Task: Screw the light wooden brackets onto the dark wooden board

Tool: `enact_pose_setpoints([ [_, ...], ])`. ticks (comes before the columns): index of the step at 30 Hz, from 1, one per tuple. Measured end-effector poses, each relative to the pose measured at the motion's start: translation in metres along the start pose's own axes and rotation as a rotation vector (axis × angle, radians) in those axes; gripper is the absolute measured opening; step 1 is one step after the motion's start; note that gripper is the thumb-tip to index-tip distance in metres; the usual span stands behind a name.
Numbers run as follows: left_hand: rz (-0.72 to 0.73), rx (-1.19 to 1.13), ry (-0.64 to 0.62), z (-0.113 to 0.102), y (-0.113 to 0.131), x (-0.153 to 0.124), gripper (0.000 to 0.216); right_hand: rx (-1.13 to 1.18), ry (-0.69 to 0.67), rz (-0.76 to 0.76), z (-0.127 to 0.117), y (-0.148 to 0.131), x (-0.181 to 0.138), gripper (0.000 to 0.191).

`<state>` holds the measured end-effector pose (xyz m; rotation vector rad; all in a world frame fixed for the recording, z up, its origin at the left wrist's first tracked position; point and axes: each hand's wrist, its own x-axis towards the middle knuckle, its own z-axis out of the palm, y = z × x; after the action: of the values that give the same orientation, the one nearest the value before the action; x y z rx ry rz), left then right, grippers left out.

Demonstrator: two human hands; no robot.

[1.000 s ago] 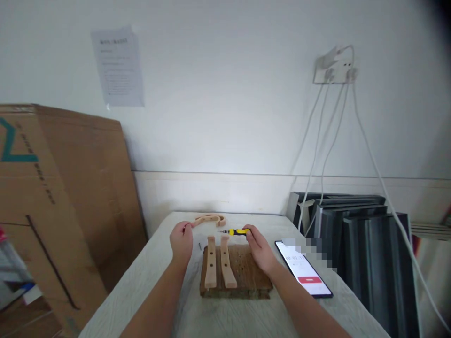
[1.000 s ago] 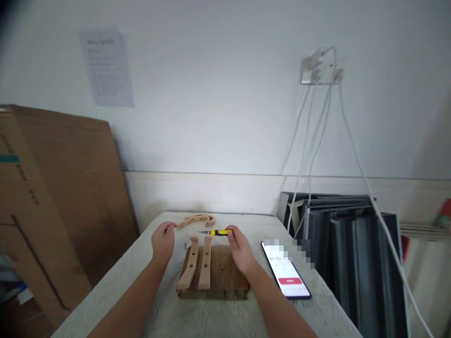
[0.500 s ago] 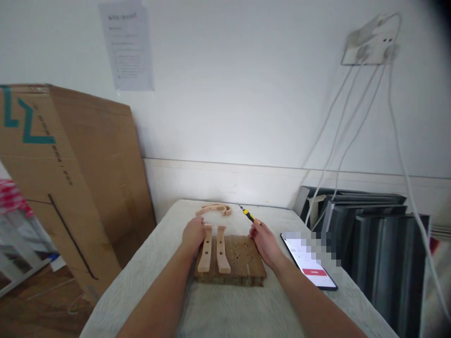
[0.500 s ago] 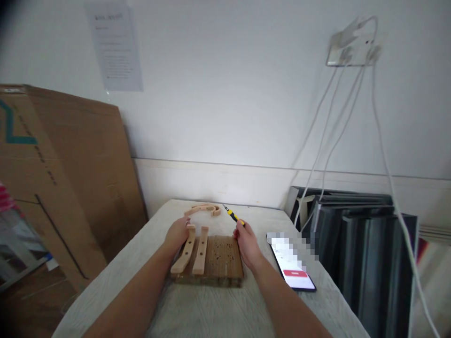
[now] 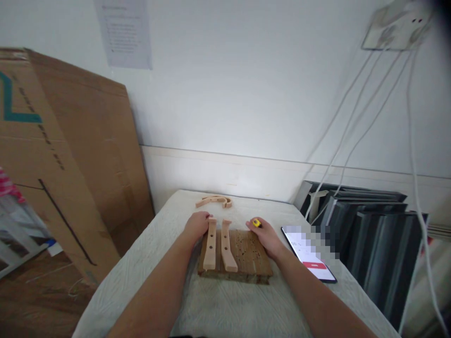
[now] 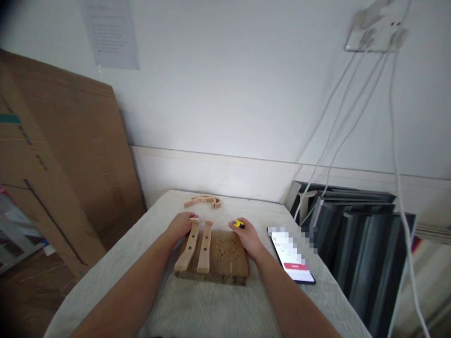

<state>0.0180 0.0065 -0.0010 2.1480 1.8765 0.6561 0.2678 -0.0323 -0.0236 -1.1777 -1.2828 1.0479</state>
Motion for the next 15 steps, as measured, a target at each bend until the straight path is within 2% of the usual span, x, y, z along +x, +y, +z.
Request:
enact_pose_setpoints([
  [3, 0.003, 0.023, -0.005, -0.005, -0.011, 0.002, 0.025, -0.097, -0.059, -0.002, 0.001, -0.006, 0.001, 0.037],
  [5, 0.012, 0.046, -0.032, -0.008, -0.019, 0.004, 0.021, -0.151, -0.108, 0.013, 0.005, -0.013, 0.014, 0.035],
  [7, 0.025, 0.06, -0.083, -0.009, -0.026, 0.005, 0.017, -0.199, -0.147, 0.024, 0.012, -0.019, 0.036, 0.033],
  [10, 0.036, 0.076, -0.13, -0.007, -0.031, 0.006, 0.015, -0.286, -0.129, 0.019, 0.027, -0.02, 0.081, 0.03],
  [15, 0.022, 0.101, -0.107, -0.004, -0.027, 0.006, 0.014, -0.359, -0.059, -0.034, 0.043, -0.001, 0.138, 0.03],
])
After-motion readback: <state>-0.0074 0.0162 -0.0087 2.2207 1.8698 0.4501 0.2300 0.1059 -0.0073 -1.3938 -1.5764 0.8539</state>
